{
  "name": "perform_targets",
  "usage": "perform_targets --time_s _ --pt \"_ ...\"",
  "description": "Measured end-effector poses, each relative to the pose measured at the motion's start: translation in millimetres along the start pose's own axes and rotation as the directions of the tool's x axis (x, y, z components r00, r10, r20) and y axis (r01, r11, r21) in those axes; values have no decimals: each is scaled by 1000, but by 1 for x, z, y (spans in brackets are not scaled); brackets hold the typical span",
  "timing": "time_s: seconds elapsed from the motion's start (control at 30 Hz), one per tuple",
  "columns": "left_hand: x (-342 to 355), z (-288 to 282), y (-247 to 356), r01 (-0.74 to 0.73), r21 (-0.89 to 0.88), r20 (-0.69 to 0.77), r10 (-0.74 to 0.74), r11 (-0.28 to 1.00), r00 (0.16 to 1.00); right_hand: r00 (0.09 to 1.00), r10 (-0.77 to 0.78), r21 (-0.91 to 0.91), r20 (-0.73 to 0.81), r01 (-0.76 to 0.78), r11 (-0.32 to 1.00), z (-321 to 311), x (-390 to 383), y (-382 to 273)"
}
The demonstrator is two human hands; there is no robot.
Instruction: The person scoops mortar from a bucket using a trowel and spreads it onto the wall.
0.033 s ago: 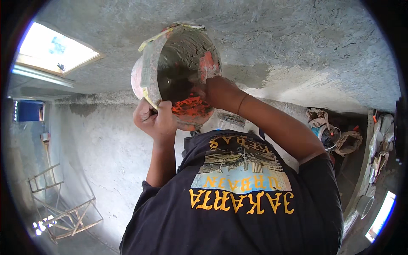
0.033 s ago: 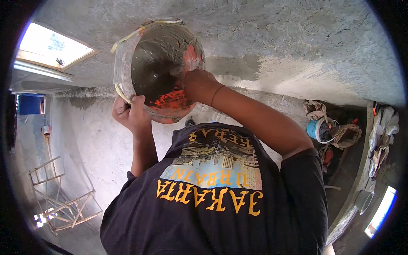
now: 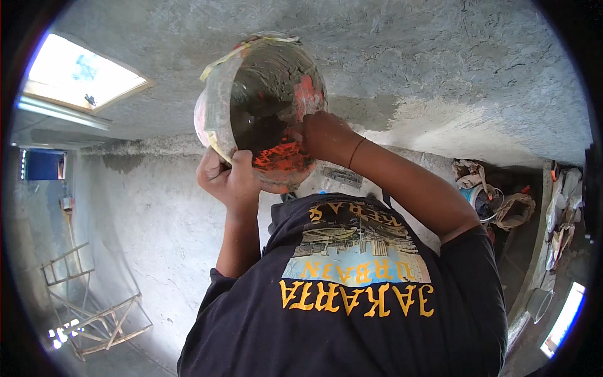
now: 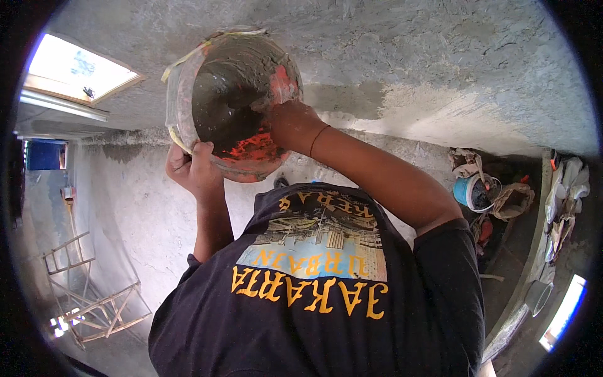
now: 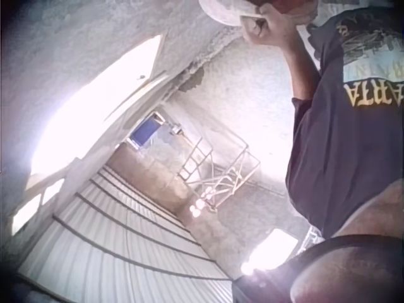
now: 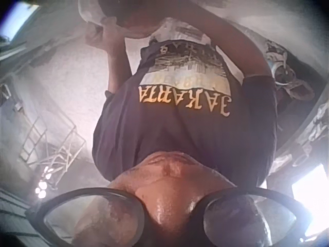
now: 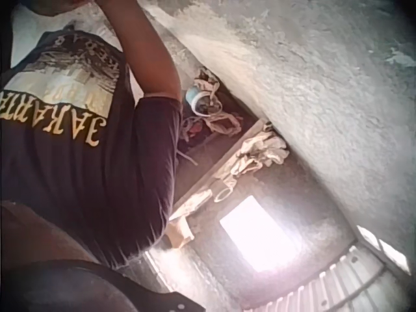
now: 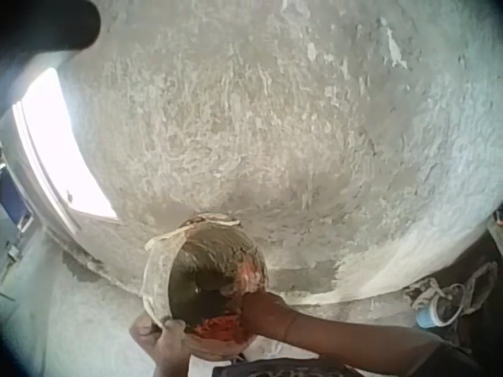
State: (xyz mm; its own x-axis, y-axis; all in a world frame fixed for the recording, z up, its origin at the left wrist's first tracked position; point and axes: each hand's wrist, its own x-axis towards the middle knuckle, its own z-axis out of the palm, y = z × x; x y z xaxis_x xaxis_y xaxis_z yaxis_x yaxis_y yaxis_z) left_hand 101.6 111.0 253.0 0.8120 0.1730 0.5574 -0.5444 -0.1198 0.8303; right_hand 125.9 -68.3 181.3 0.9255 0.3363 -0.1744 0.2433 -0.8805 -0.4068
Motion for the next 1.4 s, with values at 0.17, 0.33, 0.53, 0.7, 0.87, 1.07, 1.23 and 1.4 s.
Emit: perform_targets --time_s 0.17,0.33,0.53,0.7,0.87,1.07,1.23,1.4 --pt "7 2 3 130 -78 -108 -138 988 985 984 66 -48 -166 -75 996 -29 -2 -20" --pt "23 -6 4 111 -16 -46 -112 994 993 929 -35 -170 -368 -30 985 -23 7 -14" --pt "35 -10 9 182 -125 -85 -194 975 977 883 -44 -67 -468 15 998 -24 -14 1" --pt "32 -24 -16 267 -208 -23 -278 941 960 835 -25 38 -549 55 998 -12 -47 23" --pt "8 -15 -38 454 -214 63 -452 865 890 835 127 197 -535 -22 980 20 -95 50" --pt "-22 4 -89 653 -258 249 -605 712 757 844 320 319 -431 -189 929 82 -147 90" --pt "-58 30 -136 834 -187 248 -796 520 552 796 519 354 -311 -410 841 141 -178 115" --pt "-102 54 -172 871 -118 256 -833 477 491 748 568 463 -343 -392 795 183 -198 159"
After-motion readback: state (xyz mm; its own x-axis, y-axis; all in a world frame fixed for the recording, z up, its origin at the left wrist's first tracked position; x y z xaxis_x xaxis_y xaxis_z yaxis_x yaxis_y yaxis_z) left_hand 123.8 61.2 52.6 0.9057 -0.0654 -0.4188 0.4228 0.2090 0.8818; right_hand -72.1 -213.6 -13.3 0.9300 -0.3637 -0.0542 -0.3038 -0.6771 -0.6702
